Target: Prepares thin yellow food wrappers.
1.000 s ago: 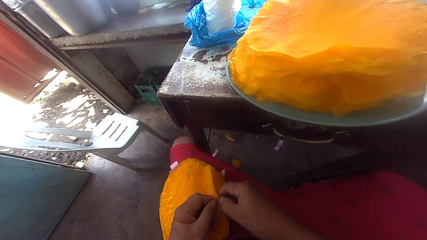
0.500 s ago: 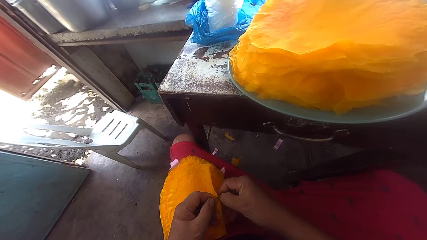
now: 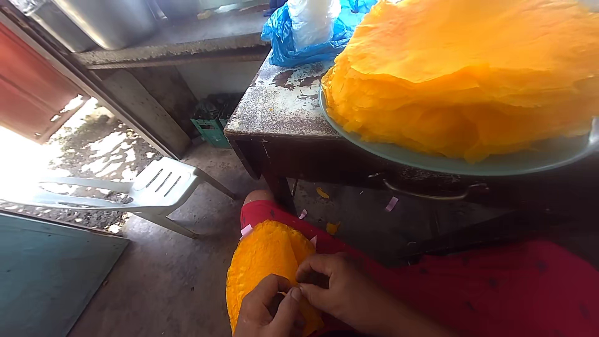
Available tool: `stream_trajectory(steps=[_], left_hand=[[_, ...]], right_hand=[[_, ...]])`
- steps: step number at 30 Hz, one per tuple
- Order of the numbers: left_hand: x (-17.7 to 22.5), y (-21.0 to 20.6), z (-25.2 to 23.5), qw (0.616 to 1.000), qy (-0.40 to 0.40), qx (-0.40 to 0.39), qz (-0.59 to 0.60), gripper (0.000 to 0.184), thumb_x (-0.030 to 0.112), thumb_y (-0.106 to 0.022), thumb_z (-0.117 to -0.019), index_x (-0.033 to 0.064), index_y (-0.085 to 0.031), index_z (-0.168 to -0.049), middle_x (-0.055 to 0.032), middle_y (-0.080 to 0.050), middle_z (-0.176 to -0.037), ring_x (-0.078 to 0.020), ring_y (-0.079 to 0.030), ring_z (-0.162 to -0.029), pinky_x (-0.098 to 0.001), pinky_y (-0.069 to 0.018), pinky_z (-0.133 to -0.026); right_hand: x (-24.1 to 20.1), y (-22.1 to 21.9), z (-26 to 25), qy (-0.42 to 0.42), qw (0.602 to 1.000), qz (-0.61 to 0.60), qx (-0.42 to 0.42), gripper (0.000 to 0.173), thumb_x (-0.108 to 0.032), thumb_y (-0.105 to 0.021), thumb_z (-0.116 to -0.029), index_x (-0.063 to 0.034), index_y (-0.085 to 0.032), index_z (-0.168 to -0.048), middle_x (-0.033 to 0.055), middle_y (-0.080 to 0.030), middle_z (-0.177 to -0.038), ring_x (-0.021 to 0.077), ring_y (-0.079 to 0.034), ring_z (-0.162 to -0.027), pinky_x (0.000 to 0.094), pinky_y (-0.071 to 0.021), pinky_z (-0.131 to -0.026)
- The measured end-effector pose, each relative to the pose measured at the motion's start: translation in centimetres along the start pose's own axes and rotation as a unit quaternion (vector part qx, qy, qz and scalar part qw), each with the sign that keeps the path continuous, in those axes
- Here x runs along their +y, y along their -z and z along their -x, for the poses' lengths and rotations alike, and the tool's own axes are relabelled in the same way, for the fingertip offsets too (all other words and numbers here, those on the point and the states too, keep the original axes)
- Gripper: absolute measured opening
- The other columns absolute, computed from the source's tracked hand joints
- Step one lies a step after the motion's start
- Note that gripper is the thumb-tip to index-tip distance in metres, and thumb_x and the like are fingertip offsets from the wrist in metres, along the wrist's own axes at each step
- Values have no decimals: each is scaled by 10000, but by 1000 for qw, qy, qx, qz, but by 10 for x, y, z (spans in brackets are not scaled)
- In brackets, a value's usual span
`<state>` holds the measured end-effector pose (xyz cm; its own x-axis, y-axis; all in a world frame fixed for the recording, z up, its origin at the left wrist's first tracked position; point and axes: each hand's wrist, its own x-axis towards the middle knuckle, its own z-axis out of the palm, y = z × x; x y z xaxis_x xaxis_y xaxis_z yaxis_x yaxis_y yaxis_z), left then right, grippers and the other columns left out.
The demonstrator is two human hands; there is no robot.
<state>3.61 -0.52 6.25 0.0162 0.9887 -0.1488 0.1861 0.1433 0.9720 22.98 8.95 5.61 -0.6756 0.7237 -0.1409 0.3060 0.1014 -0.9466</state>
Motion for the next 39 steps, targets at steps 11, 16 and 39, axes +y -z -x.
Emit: stream_trajectory(steps=[11, 16, 39], left_hand=[[-2, 12, -4, 997, 65, 25, 27, 99, 56, -552, -1034, 14, -630, -991, -90, -692, -698, -195, -674, -538, -340, -597, -488], [-12, 12, 6, 999, 16, -30, 14, 111, 80, -609, -1016, 18, -654, -936, -69, -690, -705, -167, -664, -558, -333, -585, -504], [-14, 37, 0, 958, 12, 31, 284, 146, 70, -544, -1055, -37, -619, -991, -206, -720, -815, -262, -732, -675, -388, -633, -640]], right_hand=[[3, -5, -6, -4, 998, 54, 24, 277, -365, -572, -1036, -139, -730, -1062, -18, -702, -870, 44, -647, -751, 241, -541, -679], [-9, -1, -16, -89, 996, 32, 3, 721, -642, -710, -876, -108, -622, -1353, 20, -688, -1176, 85, -683, -879, 287, -594, -797], [4, -13, -12, 82, 989, 112, 48, 413, -474, -717, -942, -150, -726, -1199, 5, -713, -1036, 65, -672, -868, 247, -588, -751]])
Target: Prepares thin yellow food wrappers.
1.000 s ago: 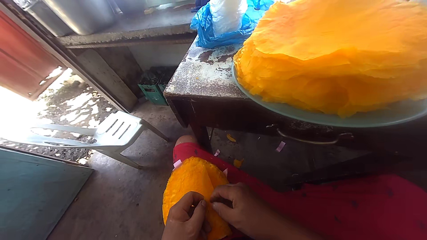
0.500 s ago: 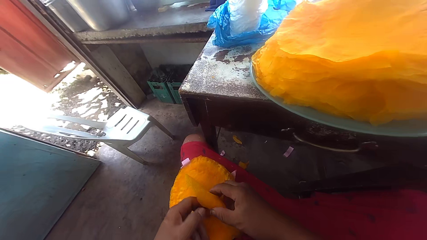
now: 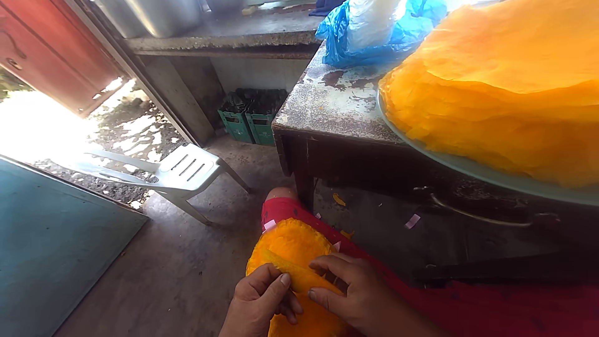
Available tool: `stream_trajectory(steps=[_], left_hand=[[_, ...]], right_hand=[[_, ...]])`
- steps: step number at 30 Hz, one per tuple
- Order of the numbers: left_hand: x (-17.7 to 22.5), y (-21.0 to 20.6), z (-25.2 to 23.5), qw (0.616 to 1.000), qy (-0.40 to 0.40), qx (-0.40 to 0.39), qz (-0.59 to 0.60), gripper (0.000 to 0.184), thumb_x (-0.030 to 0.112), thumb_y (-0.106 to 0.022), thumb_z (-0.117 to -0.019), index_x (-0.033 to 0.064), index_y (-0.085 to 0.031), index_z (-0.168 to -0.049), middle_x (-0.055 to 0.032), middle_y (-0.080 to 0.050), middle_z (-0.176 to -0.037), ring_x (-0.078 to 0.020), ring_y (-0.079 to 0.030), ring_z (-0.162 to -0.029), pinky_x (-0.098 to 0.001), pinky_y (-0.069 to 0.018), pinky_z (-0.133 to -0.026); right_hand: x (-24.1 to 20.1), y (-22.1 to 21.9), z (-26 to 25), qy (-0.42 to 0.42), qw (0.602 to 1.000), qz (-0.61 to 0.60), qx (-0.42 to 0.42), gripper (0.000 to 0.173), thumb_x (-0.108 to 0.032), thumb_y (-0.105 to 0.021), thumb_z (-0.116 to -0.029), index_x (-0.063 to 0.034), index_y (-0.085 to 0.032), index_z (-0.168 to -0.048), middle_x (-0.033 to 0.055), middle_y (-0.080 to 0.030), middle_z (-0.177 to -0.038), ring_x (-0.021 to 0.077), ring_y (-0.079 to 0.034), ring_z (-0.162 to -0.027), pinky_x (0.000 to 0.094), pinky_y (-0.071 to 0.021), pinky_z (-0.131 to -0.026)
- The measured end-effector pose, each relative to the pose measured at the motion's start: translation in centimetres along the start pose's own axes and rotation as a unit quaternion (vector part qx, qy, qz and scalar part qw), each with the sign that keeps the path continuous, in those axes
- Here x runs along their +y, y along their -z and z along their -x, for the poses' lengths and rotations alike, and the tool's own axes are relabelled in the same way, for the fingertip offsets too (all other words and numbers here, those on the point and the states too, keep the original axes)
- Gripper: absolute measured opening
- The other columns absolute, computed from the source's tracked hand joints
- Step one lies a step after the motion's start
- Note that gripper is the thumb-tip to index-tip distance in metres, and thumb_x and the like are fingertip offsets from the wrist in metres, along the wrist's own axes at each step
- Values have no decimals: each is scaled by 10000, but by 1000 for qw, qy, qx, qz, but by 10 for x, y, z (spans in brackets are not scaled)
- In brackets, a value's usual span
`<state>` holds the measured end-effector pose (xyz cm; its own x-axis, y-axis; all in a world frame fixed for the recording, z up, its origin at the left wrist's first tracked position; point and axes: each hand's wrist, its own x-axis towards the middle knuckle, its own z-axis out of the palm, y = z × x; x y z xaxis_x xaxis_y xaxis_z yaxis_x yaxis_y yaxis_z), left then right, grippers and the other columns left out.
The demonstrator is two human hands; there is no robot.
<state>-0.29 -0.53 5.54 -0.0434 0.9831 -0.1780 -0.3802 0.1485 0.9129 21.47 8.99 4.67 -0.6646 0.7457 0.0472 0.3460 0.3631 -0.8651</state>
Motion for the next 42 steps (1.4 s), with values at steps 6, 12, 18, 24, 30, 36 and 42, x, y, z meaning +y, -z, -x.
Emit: stream_trajectory(steps=[6, 12, 18, 24, 30, 36, 42], left_hand=[[-4, -11, -3, 999, -38, -6, -25, 149, 77, -556, -1054, -46, -630, -1014, -200, -721, -844, -255, -731, -705, -391, -635, -669], [-8, -23, -4, 993, -82, -8, -88, 119, 33, -553, -1044, -51, -635, -1022, -158, -729, -839, -225, -731, -703, -372, -639, -669], [-13, -28, -5, 972, -136, 4, -192, 98, 43, -580, -1036, -36, -633, -1011, -104, -725, -819, -180, -718, -671, -331, -640, -637], [-16, -24, -6, 910, -221, -3, -351, 99, 90, -590, -1042, 20, -636, -991, -23, -699, -836, -99, -690, -712, -260, -619, -660], [-17, -25, -5, 901, -230, -18, -368, 114, 104, -548, -1063, 37, -610, -995, -21, -706, -844, -101, -701, -733, -263, -624, -688], [-19, -26, -6, 898, -240, -18, -369, 120, 105, -542, -1066, 37, -611, -995, -16, -700, -839, -92, -691, -722, -254, -617, -681], [-16, -26, -8, 878, -259, -25, -401, 121, 126, -561, -1060, 36, -611, -997, -23, -671, -855, -81, -672, -739, -234, -603, -690]], right_hand=[[-7, 1, -6, 108, 990, 19, 94, 213, -355, -705, -970, -184, -748, -1090, -12, -694, -1011, 52, -660, -880, 219, -583, -721], [-7, -3, -4, 143, 983, 64, 99, 165, -307, -665, -988, -172, -760, -988, -39, -716, -942, 74, -670, -934, 264, -577, -806], [-13, -5, 0, 136, 976, 122, 117, 149, -258, -647, -960, -152, -745, -927, -30, -702, -864, 71, -671, -849, 243, -573, -721], [-15, -3, 0, 103, 989, 16, 103, 127, -201, -649, -951, -135, -744, -901, -39, -682, -808, 17, -642, -750, 189, -547, -638], [-13, 2, -1, 36, 988, -130, 71, 135, -151, -648, -960, -122, -761, -892, -44, -706, -800, 10, -638, -703, 188, -531, -600], [-12, 6, -1, 19, 990, -133, 41, 145, -206, -647, -977, -129, -755, -917, -51, -692, -773, 13, -628, -679, 199, -520, -586], [-13, 4, -2, 86, 992, -65, 69, 130, -174, -651, -962, -112, -747, -899, -34, -690, -795, -4, -622, -696, 160, -520, -591]])
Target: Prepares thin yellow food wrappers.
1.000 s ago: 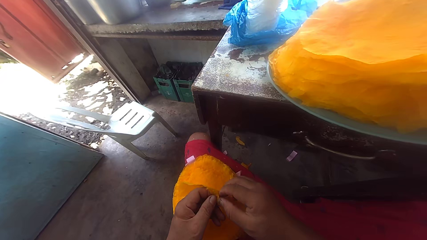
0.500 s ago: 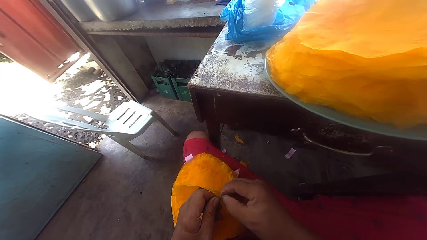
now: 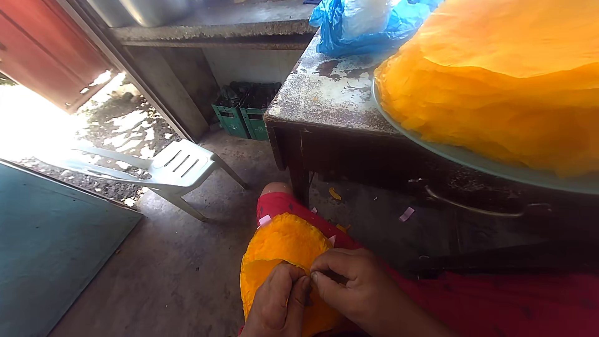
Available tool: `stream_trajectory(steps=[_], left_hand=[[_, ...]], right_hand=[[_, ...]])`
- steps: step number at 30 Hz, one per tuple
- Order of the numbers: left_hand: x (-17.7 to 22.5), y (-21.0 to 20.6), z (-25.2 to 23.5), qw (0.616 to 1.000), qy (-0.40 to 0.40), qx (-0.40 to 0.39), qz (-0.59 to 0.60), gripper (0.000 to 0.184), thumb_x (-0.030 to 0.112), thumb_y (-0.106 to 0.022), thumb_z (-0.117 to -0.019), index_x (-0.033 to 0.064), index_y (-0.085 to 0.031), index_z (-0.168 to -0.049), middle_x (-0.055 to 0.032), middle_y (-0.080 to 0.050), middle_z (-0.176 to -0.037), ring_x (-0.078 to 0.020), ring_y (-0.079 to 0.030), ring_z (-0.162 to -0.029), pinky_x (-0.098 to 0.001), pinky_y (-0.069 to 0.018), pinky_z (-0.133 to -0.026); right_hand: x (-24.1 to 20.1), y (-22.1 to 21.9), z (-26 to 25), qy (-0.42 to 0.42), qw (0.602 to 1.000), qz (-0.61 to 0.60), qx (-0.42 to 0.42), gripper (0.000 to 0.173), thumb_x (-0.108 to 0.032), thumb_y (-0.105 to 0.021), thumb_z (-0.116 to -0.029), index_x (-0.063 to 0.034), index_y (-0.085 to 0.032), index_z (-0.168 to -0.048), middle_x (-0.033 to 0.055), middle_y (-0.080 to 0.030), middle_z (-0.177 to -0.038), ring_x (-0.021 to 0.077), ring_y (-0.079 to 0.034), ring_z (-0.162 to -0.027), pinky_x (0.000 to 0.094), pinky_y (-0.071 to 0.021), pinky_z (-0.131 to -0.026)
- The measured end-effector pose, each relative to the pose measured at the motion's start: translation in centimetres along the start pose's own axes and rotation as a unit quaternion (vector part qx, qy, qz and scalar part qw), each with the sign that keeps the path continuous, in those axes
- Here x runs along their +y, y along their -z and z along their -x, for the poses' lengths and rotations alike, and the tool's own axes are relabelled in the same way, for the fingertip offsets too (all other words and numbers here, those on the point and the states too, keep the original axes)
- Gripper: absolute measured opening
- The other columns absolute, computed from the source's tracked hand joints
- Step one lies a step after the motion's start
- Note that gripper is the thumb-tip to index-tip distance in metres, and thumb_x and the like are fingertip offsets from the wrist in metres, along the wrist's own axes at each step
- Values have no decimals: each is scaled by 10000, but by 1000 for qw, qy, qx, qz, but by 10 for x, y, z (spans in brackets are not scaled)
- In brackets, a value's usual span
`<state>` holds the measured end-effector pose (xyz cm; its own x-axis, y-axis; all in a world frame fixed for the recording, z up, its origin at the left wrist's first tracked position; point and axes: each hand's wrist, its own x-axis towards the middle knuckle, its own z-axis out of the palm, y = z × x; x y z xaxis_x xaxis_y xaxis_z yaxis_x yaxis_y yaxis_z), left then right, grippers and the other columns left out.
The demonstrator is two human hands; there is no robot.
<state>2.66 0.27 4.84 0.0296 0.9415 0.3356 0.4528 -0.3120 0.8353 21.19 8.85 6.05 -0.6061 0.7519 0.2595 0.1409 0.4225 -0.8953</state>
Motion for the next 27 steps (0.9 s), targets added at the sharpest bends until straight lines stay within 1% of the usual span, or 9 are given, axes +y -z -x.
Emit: stream_trajectory(steps=[10, 13, 15, 18, 20, 22, 24, 25, 27], left_hand=[[-2, 1, 5, 1000, 5, -26, 5, 125, 134, -533, -1073, 43, -603, -1022, -21, -685, -856, -91, -685, -750, -250, -612, -711], [-3, 0, 4, 1000, 13, 3, 27, 126, 117, -566, -1056, 17, -635, -1024, -38, -666, -867, -90, -662, -756, -244, -593, -706], [-5, 0, 2, 998, 12, 15, 59, 106, 87, -580, -1044, 10, -650, -1028, -55, -680, -891, -118, -674, -772, -273, -605, -715], [-11, 5, -2, 997, -10, 22, 77, 128, 50, -587, -1032, 11, -689, -1099, -71, -698, -979, -158, -703, -812, -314, -641, -729], [-19, 18, -4, 998, -25, 62, 19, 139, 82, -614, -1018, 47, -694, -1126, -57, -703, -1031, -161, -704, -880, -329, -638, -773], [-32, 37, -6, 994, -19, 94, -50, 283, 185, -674, -991, 85, -644, -1253, -72, -677, -1178, -205, -678, -1055, -387, -614, -887], [-45, 58, -5, 995, 13, 54, -79, 527, 343, -727, -953, 139, -573, -1414, -87, -599, -1371, -250, -596, -1252, -449, -567, -1002], [-49, 67, -3, 998, 28, 14, -61, 554, 375, -741, -942, 155, -577, -1423, -81, -590, -1399, -253, -590, -1273, -462, -562, -1018], [-54, 80, 3, 997, 37, -66, 19, 393, 300, -745, -955, 120, -666, -1295, -87, -664, -1279, -251, -666, -1135, -449, -597, -951]], right_hand=[[3, 4, 0, -50, 998, -36, -24, 140, -208, -652, -966, -133, -741, -890, -54, -672, -753, 6, -606, -661, 189, -501, -568], [2, 7, 2, -22, 997, 4, -76, 281, -333, -729, -949, -106, -720, -1114, -10, -730, -983, 51, -698, -859, 246, -616, -758], [4, 5, 3, 2, 993, 82, -83, 401, -392, -739, -932, -131, -684, -1230, -10, -721, -1077, 78, -687, -973, 296, -603, -854], [12, 1, 2, 23, 996, 85, -22, 184, -231, -617, -1006, -139, -730, -1119, -24, -734, -962, 49, -688, -867, 250, -598, -763], [14, 6, -2, -14, 999, 37, 9, 199, -187, -562, -1039, -131, -744, -1096, -28, -732, -926, 37, -681, -819, 229, -587, -721], [16, 12, -4, -41, 999, 8, 10, 211, -199, -548, -1050, -138, -740, -1111, -33, -734, -954, 41, -687, -853, 238, -595, -749], [17, 14, -3, -24, 1000, -13, -5, 208, -197, -551, -1055, -123, -733, -1120, -21, -735, -973, 54, -692, -880, 246, -598, -773], [16, 14, -3, -2, 1000, -21, -16, 203, -186, -554, -1053, -111, -730, -1121, -11, -734, -985, 61, -692, -895, 253, -599, -788], [13, 15, -4, 61, 996, -49, -41, 186, -140, -568, -1047, -75, -721, -1131, 25, -735, -1032, 93, -700, -950, 283, -608, -843]])
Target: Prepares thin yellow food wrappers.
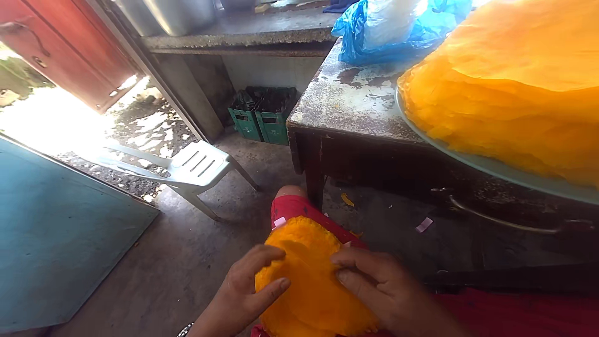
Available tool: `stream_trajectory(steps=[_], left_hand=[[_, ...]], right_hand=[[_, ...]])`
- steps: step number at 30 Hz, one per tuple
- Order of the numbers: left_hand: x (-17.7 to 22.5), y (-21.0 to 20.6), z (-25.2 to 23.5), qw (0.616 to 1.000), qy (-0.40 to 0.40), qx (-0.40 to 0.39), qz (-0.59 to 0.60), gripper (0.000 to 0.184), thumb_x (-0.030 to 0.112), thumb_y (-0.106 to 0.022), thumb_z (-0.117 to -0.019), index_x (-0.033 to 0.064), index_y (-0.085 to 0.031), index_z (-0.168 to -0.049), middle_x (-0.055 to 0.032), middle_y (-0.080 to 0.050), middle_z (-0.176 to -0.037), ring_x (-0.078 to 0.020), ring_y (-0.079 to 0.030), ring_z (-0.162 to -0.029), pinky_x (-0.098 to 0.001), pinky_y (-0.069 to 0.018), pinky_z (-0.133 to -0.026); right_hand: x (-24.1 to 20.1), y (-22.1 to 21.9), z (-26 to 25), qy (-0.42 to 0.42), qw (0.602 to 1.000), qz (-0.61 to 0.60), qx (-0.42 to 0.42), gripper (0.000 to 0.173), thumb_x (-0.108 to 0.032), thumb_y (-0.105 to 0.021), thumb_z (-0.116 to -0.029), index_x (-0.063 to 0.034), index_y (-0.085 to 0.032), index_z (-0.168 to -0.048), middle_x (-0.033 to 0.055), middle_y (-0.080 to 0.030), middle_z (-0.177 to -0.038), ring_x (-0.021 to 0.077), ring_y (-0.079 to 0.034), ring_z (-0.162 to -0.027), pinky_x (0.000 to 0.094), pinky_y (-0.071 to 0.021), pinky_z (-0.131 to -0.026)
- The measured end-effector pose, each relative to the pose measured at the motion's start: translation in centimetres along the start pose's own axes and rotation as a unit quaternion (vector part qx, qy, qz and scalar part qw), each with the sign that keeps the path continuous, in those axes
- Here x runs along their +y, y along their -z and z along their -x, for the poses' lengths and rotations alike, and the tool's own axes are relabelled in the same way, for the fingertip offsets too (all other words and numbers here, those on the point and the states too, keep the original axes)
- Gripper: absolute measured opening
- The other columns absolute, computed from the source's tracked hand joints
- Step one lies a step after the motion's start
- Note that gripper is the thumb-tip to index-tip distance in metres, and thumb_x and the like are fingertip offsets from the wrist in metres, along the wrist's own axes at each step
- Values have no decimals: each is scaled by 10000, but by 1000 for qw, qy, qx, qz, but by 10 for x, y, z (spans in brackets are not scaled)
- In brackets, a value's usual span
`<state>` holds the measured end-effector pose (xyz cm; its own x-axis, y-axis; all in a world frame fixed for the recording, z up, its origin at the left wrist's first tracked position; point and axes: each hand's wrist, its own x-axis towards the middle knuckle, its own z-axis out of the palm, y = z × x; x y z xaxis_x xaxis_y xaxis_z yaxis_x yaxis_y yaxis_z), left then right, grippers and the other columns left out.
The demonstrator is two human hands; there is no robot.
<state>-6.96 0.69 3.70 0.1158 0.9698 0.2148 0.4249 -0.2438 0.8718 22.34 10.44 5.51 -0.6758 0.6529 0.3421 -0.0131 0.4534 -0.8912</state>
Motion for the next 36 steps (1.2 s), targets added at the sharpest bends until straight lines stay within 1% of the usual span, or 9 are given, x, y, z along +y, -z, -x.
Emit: stream_trajectory(steps=[3, 7, 9, 12, 17, 20, 22, 24, 36], left_hand=[[2, 1, 10, 999, 15, -10, 46, 429, 257, -768, -939, 94, -618, -1307, -105, -641, -1202, -236, -685, -954, -396, -629, -813], [6, -6, 9, 993, 45, 21, 109, 818, 393, -811, -879, 58, -432, -1521, -161, -532, -1446, -314, -612, -1206, -444, -585, -955], [17, -9, 5, 966, 65, -35, 246, 687, 310, -778, -919, 20, -486, -1470, -185, -574, -1429, -330, -611, -1246, -480, -547, -1032], [26, -17, 1, 914, 105, -70, 386, 349, 165, -696, -982, 5, -626, -1284, -156, -706, -1149, -226, -700, -1012, -408, -584, -919], [36, -29, 5, 850, 166, 77, 493, 159, 48, -654, -981, -38, -667, -1115, -202, -708, -1003, -237, -721, -867, -424, -614, -811], [41, -32, 2, 839, 225, 192, 457, 189, 26, -609, -998, -93, -616, -1144, -266, -691, -1020, -310, -728, -877, -490, -622, -824], [38, -34, 1, 836, 262, 231, 424, 229, 28, -597, -1002, -104, -589, -1189, -282, -678, -1052, -335, -724, -890, -501, -625, -823], [35, -35, 3, 835, 284, 231, 411, 296, 18, -629, -977, -107, -572, -1239, -286, -664, -1104, -346, -716, -927, -495, -623, -840], [45, -48, 18, 895, 294, 144, 302, 125, 0, -621, -983, -70, -602, -1085, -198, -707, -918, -271, -724, -769, -409, -636, -722]], right_hand=[[-12, 9, -3, 73, 992, -91, -56, 172, -51, -562, -1026, -23, -704, -1119, 108, -725, -1164, 213, -695, -1115, 401, -595, -988], [-34, 17, -8, 45, 965, -245, -80, 203, -64, -501, -1030, -7, -677, -1113, 165, -706, -1204, 254, -682, -1134, 432, -570, -991], [-36, 18, -10, 12, 949, -311, -42, 206, -116, -520, -1025, -42, -686, -1121, 125, -718, -1128, 200, -686, -1054, 396, -571, -937], [-33, 17, -15, -84, 922, -368, 80, 204, -106, -522, -976, -67, -703, -1060, 88, -696, -935, 143, -683, -842, 339, -601, -750], [1, 15, -20, -251, 908, -252, 223, 188, -140, -562, -967, -28, -686, -1052, 158, -694, -931, 240, -684, -835, 399, -599, -737], [17, 13, -15, -283, 942, -15, 177, 332, -279, -640, -951, -145, -620, -1255, 37, -735, -1005, 163, -724, -879, 353, -623, -748], [15, 9, -15, -264, 944, 144, 134, 497, -347, -648, -948, -185, -556, -1409, -1, -682, -1235, 126, -693, -1086, 353, -619, -881], [11, 3, -14, -207, 944, 236, 99, 472, -388, -644, -957, -193, -622, -1385, 41, -612, -1353, 197, -602, -1233, 449, -556, -985], [9, -36, -2, -35, 985, 163, -50, 212, -337, -631, -1011, -179, -766, -1055, -34, -715, -930, 55, -672, -901, 228, -576, -795]])
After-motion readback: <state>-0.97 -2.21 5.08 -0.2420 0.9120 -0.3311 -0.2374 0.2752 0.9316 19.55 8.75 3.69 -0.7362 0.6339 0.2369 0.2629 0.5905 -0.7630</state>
